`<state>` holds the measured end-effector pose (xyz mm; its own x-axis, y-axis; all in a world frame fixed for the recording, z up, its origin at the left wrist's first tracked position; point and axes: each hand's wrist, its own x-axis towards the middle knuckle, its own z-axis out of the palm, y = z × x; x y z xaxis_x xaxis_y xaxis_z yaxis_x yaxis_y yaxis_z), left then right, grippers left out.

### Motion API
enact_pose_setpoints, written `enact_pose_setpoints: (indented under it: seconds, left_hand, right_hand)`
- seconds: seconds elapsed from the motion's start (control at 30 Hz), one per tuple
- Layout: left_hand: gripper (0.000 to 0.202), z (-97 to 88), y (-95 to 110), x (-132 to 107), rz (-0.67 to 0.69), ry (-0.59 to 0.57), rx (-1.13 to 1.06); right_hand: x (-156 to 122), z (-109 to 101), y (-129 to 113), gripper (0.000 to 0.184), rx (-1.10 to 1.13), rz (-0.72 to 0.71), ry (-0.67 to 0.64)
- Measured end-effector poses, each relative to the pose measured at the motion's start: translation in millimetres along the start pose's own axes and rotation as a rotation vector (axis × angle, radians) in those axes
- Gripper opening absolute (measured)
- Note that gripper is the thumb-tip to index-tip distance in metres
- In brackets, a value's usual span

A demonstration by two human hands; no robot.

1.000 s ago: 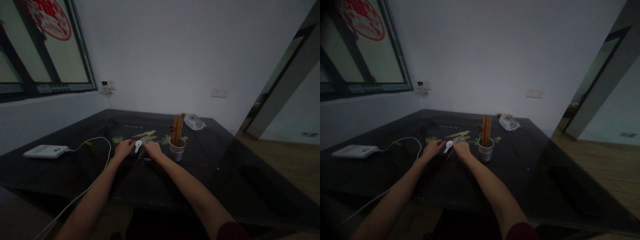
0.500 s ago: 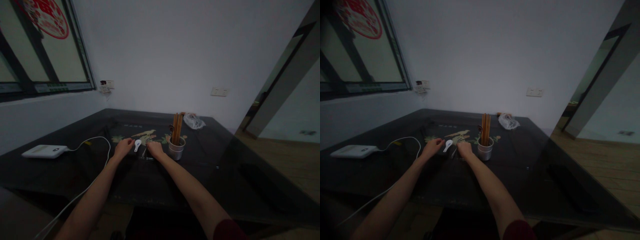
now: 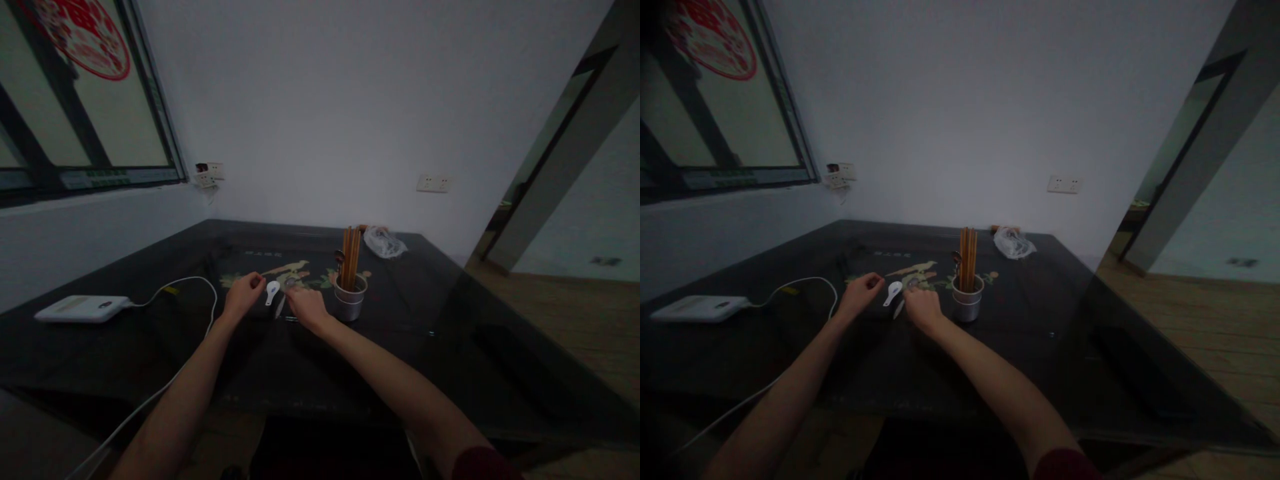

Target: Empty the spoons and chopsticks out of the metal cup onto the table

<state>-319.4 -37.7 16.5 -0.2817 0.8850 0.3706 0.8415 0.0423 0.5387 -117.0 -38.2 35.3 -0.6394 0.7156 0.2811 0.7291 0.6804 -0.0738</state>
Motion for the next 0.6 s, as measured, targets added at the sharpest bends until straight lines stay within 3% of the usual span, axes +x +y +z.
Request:
enact_pose_setpoints:
  seconds: [0.17, 0.3, 0.47, 0.6]
  left_hand:
    - [0.025, -4.9, 23, -8, 0.170, 0.123, -0.163]
    - [0.024, -11.2, 64, -20, 0.365, 0.104, -0.212]
    - [0.029, -2.1, 118, -25, 0.480, -0.125, -0.253]
    - [0.033, 22.5, 143, -5, 0.375, -0.188, -0.290]
  right_hand:
    - [-52, -40, 4, 0.027, 0.182, -0.122, 0.112]
    - [-76, -64, 36, 0.023, 0.388, -0.060, 0.320]
    - [-66, -74, 104, 0.025, 0.647, 0.232, 0.553]
    - [-44, -66, 151, 0.035, 0.807, 0.356, 0.617]
